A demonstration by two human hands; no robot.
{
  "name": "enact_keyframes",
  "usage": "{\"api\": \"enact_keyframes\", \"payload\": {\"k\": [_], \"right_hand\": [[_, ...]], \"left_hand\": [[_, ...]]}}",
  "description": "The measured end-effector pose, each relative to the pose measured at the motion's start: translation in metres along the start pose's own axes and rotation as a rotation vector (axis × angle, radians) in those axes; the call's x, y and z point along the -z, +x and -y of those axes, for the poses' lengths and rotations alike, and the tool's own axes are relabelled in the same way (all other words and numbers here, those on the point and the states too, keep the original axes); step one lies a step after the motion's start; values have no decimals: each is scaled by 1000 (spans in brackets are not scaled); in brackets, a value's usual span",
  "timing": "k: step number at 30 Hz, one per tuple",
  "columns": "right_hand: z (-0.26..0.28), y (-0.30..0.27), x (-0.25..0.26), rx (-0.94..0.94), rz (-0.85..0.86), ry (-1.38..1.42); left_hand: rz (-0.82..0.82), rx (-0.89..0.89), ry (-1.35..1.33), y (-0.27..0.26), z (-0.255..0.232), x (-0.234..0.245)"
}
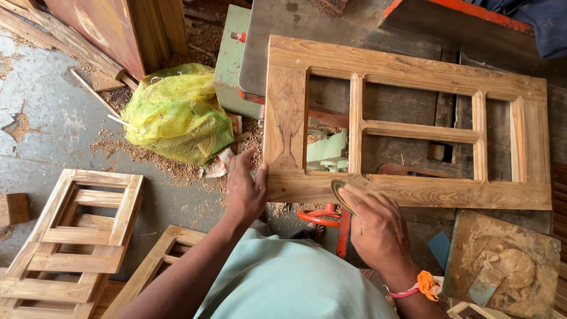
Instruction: The person sands a wooden frame using various pieces of sandpaper, working across the outer edges, internal dividers, and corners of the structure.
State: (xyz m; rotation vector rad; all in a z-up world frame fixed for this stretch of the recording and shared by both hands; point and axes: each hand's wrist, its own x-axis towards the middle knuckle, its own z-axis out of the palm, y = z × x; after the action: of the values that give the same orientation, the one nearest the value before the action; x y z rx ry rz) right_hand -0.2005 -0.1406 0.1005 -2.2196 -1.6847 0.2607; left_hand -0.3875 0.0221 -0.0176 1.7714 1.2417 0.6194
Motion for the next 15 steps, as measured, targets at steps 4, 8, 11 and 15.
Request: {"api": "enact_keyframes", "payload": {"k": [4,8,11,15], "right_hand": [[-1,18,-15,196,47,-186],[-4,30,-21,226,180,-193],[-7,35,-22,239,189,-193],[3,39,-49,281,81,-129]], "left_hand": [[176,291,-161,2,4,-6],[211,299,-228,1,1,-2],[225,253,-369,3,1,-1],[275,355,-336,2,-3,1]]}}
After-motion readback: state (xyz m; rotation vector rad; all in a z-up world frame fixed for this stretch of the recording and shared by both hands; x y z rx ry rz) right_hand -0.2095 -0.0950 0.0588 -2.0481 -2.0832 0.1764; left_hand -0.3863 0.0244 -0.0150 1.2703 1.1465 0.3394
